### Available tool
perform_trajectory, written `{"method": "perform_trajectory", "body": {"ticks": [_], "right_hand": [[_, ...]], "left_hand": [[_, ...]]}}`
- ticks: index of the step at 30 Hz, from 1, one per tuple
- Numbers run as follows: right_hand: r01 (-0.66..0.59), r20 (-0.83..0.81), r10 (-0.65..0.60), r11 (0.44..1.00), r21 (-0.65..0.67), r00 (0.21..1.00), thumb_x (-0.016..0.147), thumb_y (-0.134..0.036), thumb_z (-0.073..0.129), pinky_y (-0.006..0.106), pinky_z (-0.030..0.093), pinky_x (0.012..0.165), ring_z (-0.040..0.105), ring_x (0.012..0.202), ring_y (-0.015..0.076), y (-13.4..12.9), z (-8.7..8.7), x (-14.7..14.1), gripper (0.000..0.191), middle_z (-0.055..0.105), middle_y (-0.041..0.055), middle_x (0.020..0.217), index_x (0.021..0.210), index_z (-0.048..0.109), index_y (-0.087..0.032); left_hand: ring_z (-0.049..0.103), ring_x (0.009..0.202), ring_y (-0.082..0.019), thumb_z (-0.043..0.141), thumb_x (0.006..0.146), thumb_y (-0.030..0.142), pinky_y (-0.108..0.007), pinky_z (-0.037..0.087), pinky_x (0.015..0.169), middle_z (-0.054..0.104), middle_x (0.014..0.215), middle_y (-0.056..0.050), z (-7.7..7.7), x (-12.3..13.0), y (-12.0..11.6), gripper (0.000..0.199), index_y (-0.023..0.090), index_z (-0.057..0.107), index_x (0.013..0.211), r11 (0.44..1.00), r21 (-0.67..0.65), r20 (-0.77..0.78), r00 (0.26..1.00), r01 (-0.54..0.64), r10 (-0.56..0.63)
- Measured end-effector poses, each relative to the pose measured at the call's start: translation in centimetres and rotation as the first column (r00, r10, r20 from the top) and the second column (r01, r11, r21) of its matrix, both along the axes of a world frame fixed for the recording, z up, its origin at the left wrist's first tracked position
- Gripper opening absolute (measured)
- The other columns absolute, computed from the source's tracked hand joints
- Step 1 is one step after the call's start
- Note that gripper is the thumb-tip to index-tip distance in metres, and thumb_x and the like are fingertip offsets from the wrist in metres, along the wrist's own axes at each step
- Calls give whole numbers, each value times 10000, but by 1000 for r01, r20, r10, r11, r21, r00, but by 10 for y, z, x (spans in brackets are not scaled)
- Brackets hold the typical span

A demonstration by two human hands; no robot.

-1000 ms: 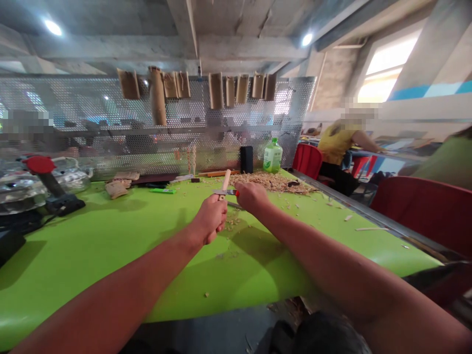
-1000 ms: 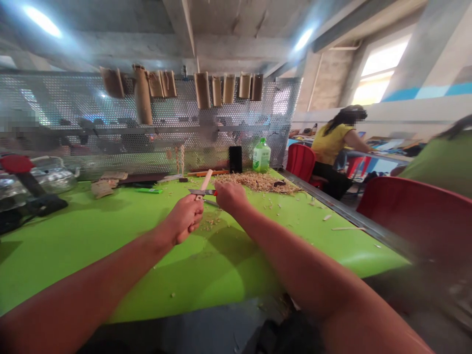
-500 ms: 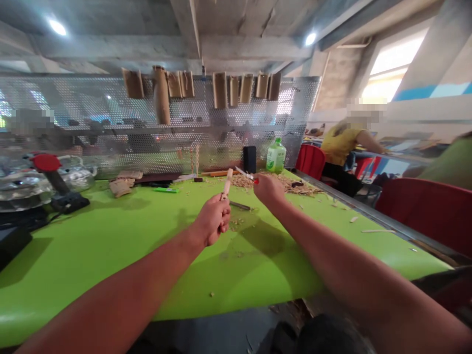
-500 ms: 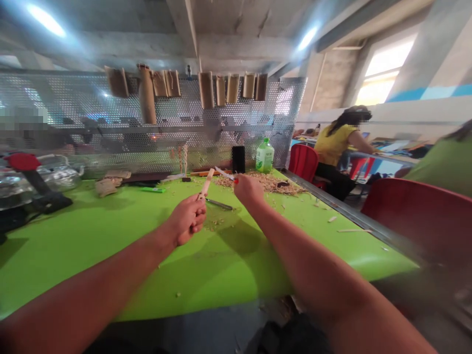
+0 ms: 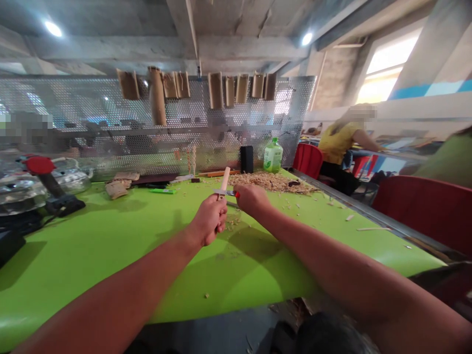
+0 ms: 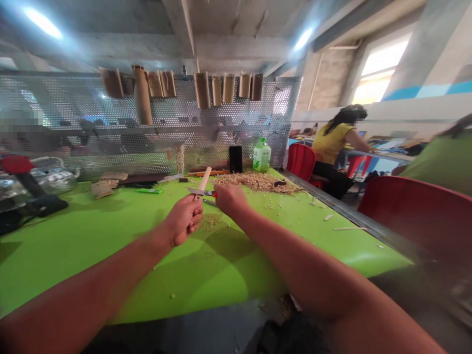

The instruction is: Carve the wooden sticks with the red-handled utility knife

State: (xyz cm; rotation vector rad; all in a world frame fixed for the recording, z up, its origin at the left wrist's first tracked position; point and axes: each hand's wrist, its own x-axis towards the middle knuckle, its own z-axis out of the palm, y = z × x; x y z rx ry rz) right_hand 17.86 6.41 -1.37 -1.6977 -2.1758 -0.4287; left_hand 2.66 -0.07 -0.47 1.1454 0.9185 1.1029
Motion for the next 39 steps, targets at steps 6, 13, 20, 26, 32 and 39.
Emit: {"method": "perform_trajectory", "body": {"ticks": [6, 13, 20, 26, 32, 39], "right_hand": [[117, -53, -118, 993, -22, 992, 900, -203, 414, 287, 431, 707, 671, 853, 227, 13, 0, 12, 316, 731, 103, 922, 1034, 698, -229], [406, -189, -446, 888, -216, 875, 878, -206, 487, 321, 457, 712, 676, 923, 292, 33, 12, 71, 306, 717, 197, 1004, 1045, 731, -131], [280, -209, -277, 960, -19, 938, 902, -293, 432, 304, 443, 720, 662, 897, 250, 20, 9, 45, 384, 731, 85, 1007, 1196, 679, -298], [34, -75, -34, 999, -2, 997, 880, -268, 438, 267, 385, 630, 644, 744, 200, 0, 0, -3, 309, 737, 51, 865, 1011, 717, -287], [16, -4, -16, 1000, -20, 1000, 891, -238, 438, 260, 359, 609, 640, 730, 183, -3, 0, -5, 275, 732, 55, 859, 996, 691, -258], [17, -7, -17, 1000, 0, 1000, 905, -227, 426, 271, 388, 666, 649, 818, 197, 0, 1, -2, 282, 732, 84, 912, 1005, 689, -216]], "left_hand": [[240, 334, -12, 450, 887, 189, -158, 157, 305, 359, 620, 89, 2, 4, -8, 55, 208, 409, 855, 994, -71, 3, 997, 81, -81], [211, 338, -19, 513, 873, 242, -161, 194, 290, 366, 629, 93, -1, 6, -26, 120, 220, 461, 979, 965, -43, -2, 966, 259, -259], [250, 338, -26, 469, 888, 214, -170, 206, 303, 359, 614, 91, -4, -3, 2, 86, 218, 400, 836, 1000, -3, -88, 996, 26, -26], [256, 337, -30, 459, 876, 203, -176, 217, 310, 353, 599, 94, -7, 0, 6, 99, 223, 385, 811, 999, 52, -85, 996, -1, 6], [270, 349, -33, 486, 864, 243, -175, 219, 314, 346, 599, 92, -10, 1, 7, 121, 225, 383, 803, 993, 104, -148, 986, -55, 70], [257, 345, -38, 505, 840, 233, -183, 196, 319, 330, 580, 95, -5, 4, 5, 121, 227, 389, 803, 995, 83, -172, 983, -52, 65]]}}
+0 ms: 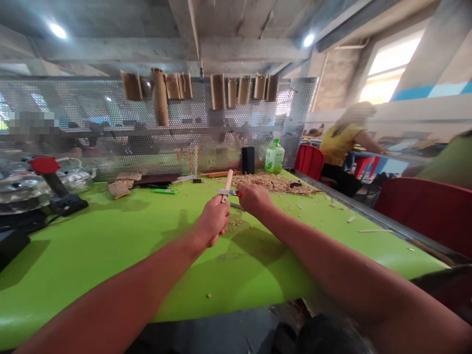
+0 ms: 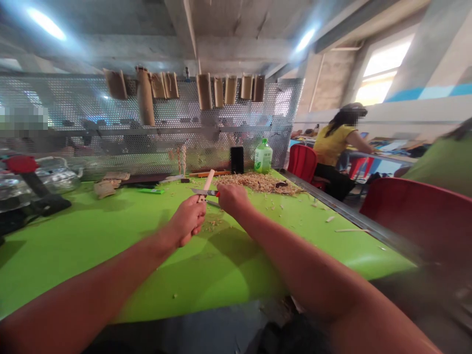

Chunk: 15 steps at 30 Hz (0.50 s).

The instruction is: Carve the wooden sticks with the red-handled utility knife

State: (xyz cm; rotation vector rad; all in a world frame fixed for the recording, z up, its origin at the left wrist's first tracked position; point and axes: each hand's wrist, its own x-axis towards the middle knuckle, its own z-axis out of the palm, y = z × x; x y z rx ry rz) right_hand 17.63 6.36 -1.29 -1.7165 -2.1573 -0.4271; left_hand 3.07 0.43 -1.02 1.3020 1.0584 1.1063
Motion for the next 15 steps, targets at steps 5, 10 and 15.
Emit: {"method": "perform_trajectory", "body": {"ticks": [5, 10, 15], "right_hand": [[81, -143, -92, 993, -83, 985, 912, -280, 459, 281, 417, 749, 647, 928, 213, 10, 2, 9, 274, 725, 94, 973, 1037, 698, -235], [356, -308, -402, 914, -196, 862, 898, -210, 452, 320, 425, 693, 672, 900, 292, 26, 14, 76, 320, 696, 228, 939, 982, 726, -69], [365, -478, -392, 918, -154, 786, 892, -264, 462, 319, 432, 685, 652, 919, 290, 39, 13, 88, 328, 693, 208, 995, 1057, 707, -120]], "left_hand": [[241, 346, -41, 479, 843, 200, -186, 187, 313, 332, 569, 93, 3, 2, -13, 67, 219, 415, 832, 999, -44, -27, 1000, 7, -8], [265, 345, -47, 545, 854, 283, -179, 229, 300, 375, 573, 98, 1, 8, -36, 234, 215, 481, 1068, 968, -30, 6, 968, 249, -249], [230, 354, -31, 533, 863, 277, -160, 239, 300, 351, 613, 97, 1, -4, -13, 210, 205, 487, 1055, 973, 18, 172, 958, 229, -228]]}}
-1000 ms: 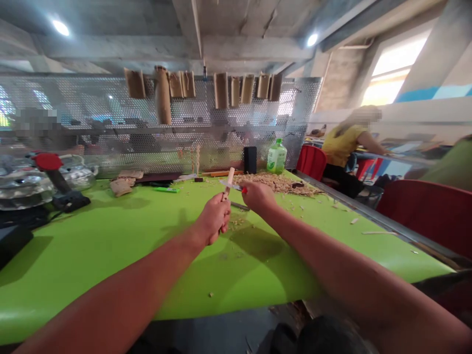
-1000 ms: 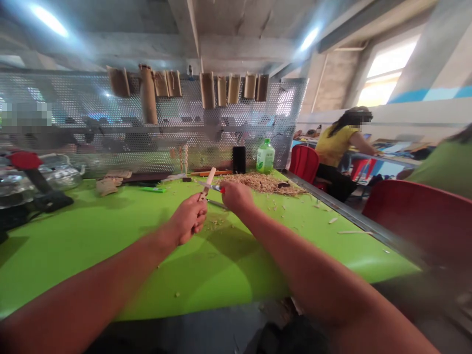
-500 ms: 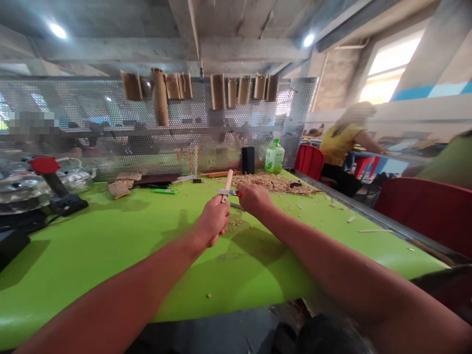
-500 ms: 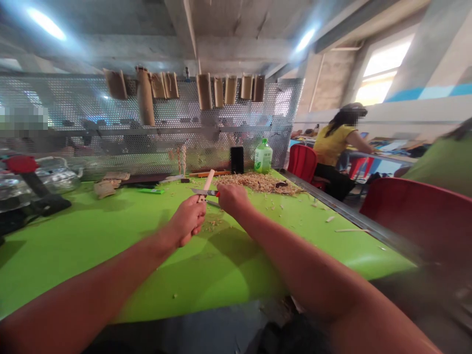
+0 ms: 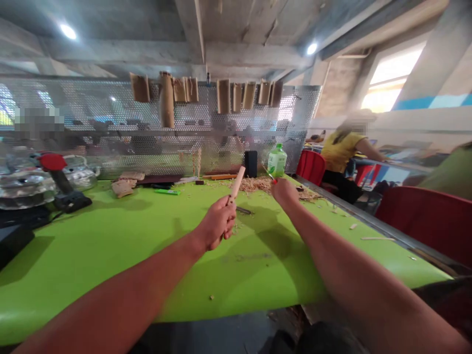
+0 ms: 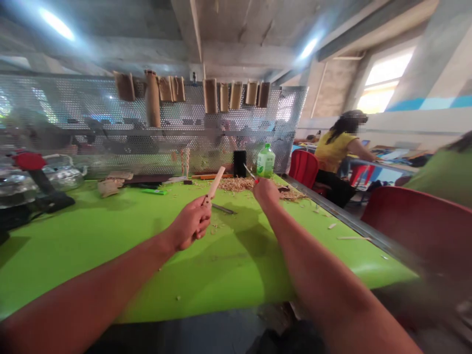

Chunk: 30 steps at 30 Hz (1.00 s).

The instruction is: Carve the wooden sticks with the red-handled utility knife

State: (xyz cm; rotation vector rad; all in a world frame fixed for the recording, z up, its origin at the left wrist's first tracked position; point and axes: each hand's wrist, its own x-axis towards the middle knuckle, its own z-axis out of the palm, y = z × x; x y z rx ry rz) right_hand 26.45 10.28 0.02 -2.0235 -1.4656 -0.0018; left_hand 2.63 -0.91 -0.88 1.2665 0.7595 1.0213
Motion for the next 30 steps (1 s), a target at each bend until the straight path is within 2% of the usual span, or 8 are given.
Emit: {"method": "perform_trajectory", "body": {"ticks": [4, 8, 10, 13, 16, 19, 24, 30], "right_hand": [[-159, -145, 177, 979, 130, 973, 886, -334, 473, 262, 430, 604, 614, 701, 189, 2, -8, -34, 295, 674, 102, 783, 941, 689, -141], [-336, -337, 393, 917, 217, 856, 889, -473, 441, 220, 377, 439, 425, 424, 104, -9, -14, -49, 344, 494, -37, 529, 921, 620, -181], [-447, -525, 555, 831, 329, 645, 848, -574, 476, 212, 325, 375, 345, 372, 91, -15, -14, -52, 397, 413, -76, 476, 906, 580, -195], [-487, -731, 653, 713, 505, 199, 732, -670, 597, 208, 256, 330, 288, 341, 80, -21, -11, -58, 471, 388, -98, 441, 839, 528, -216], [-476, -795, 607, 705, 526, 20, 688, -621, 687, 196, 228, 336, 278, 334, 63, -25, -6, -66, 451, 401, -102, 431, 764, 496, -220], [-467, -837, 547, 733, 494, -28, 701, -467, 720, 186, 216, 348, 300, 339, 54, -26, -4, -69, 344, 417, -99, 433, 722, 495, -207], [-458, -889, 457, 782, 423, -41, 730, -305, 629, 188, 226, 344, 331, 339, 57, -25, -4, -66, 160, 435, -79, 430, 699, 534, -180], [-542, -854, 517, 703, 460, -54, 754, -328, 594, 187, 259, 356, 360, 355, 64, -29, -4, -70, 155, 458, -73, 473, 779, 572, -177]], "left_hand": [[277, 356, -40, 529, 870, 307, -163, 286, 311, 365, 623, 92, -5, -12, 20, 300, 221, 493, 1156, 999, 12, 91, 995, 47, -48], [311, 374, -52, 529, 882, 380, -174, 318, 322, 414, 622, 77, -11, -13, 26, 351, 207, 511, 1187, 998, 26, 38, 998, 52, -53], [315, 380, -50, 540, 877, 401, -177, 320, 325, 434, 635, 70, -13, -12, 27, 335, 200, 535, 1145, 998, 49, -9, 1000, 26, -26], [303, 383, -44, 571, 860, 378, -177, 314, 335, 410, 623, 71, -16, -11, 29, 271, 181, 578, 1046, 993, 118, -115, 993, -18, 31], [314, 406, -51, 603, 845, 376, -180, 328, 354, 374, 609, 73, -18, -10, 29, 300, 172, 599, 1065, 983, 182, -201, 977, -39, 76], [344, 436, -55, 623, 833, 390, -178, 348, 372, 386, 628, 65, -19, -9, 28, 317, 165, 604, 1055, 983, 178, -205, 976, -38, 75], [456, 469, -59, 610, 829, 361, -193, 434, 425, 491, 684, 33, -14, -10, 25, 208, 162, 557, 860, 996, -19, -52, 995, 83, -84], [411, 370, -26, 607, 800, 250, -172, 356, 328, 597, 761, 9, -5, -10, 19, 140, 163, 522, 870, 973, -99, 92, 975, 210, -201]]}}
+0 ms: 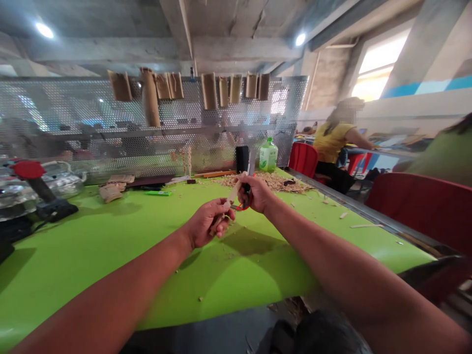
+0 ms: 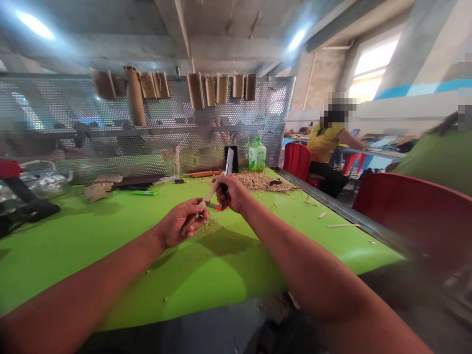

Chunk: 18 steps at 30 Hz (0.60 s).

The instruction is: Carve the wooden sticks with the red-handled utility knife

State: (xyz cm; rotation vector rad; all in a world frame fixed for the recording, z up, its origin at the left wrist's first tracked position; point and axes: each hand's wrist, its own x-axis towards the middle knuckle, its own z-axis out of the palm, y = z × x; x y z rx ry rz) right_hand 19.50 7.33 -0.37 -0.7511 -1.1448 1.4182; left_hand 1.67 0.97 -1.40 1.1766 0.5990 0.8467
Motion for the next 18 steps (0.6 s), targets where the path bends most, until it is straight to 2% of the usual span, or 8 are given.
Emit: {"method": "perform_trajectory", "body": {"ticks": [3, 5, 6, 8, 10, 12, 15, 18], "right_hand": [[66, 121, -76, 994, 86, 990, 822, -491, 556, 202, 273, 361, 345, 354, 77, 2, -4, -1, 298, 427, -84, 476, 827, 567, -193], [176, 319, -228, 967, 186, 920, 849, -576, 515, 213, 278, 384, 340, 366, 84, 5, -8, -1, 385, 405, -80, 467, 786, 554, -198], [226, 443, -325, 938, 262, 835, 853, -574, 519, 217, 284, 408, 357, 388, 88, 5, -9, -1, 393, 412, -71, 470, 752, 552, -196], [249, 664, -492, 867, 431, 563, 856, -504, 550, 226, 300, 476, 434, 472, 107, 5, -11, -2, 346, 491, -32, 518, 722, 581, -187], [179, 764, -585, 811, 557, 272, 863, -432, 547, 237, 305, 534, 510, 582, 135, 0, -11, -7, 274, 605, 11, 635, 773, 643, -191], [73, 791, -609, 793, 605, 66, 890, -387, 495, 248, 304, 562, 560, 659, 158, -7, -10, -14, 252, 682, 36, 764, 890, 684, -220], [-63, 788, -606, 796, 603, -112, 924, -320, 413, 257, 310, 574, 599, 694, 173, -20, -8, -24, 283, 714, 52, 840, 1007, 676, -259], [-116, 785, -585, 810, 574, -203, 924, -264, 392, 258, 327, 584, 620, 695, 180, -26, -8, -28, 285, 718, 60, 842, 1040, 652, -264]], "left_hand": [[325, 339, -7, 596, 800, 223, -144, 259, 293, 514, 646, 54, 1, 2, 0, 110, 165, 503, 809, 998, 32, -26, 998, -56, 57], [314, 340, -12, 577, 790, 191, -136, 231, 290, 461, 604, 74, 1, 3, 2, 89, 168, 516, 851, 987, 37, -31, 987, -159, 161], [323, 345, -18, 567, 786, 179, -135, 237, 294, 448, 597, 79, 0, 3, 3, 110, 172, 520, 885, 977, 36, -24, 978, -208, 209], [357, 357, -30, 553, 783, 172, -143, 275, 307, 437, 595, 81, 0, 3, 5, 144, 182, 516, 922, 959, 31, -6, 960, -280, 281], [377, 358, -41, 547, 777, 169, -156, 291, 310, 433, 597, 83, 0, 3, 7, 158, 196, 501, 926, 945, 19, 3, 945, -327, 327], [367, 347, -41, 545, 768, 163, -161, 272, 301, 433, 607, 85, 1, 3, 8, 171, 210, 485, 922, 935, 6, 11, 935, -355, 355], [344, 345, -24, 551, 758, 156, -151, 233, 300, 437, 630, 80, 3, 2, 10, 137, 208, 455, 841, 932, -6, 39, 931, -363, 363], [332, 349, -11, 546, 749, 143, -145, 209, 305, 439, 639, 73, 4, 1, 11, 131, 196, 429, 773, 932, -10, 55, 931, -362, 362]]}}
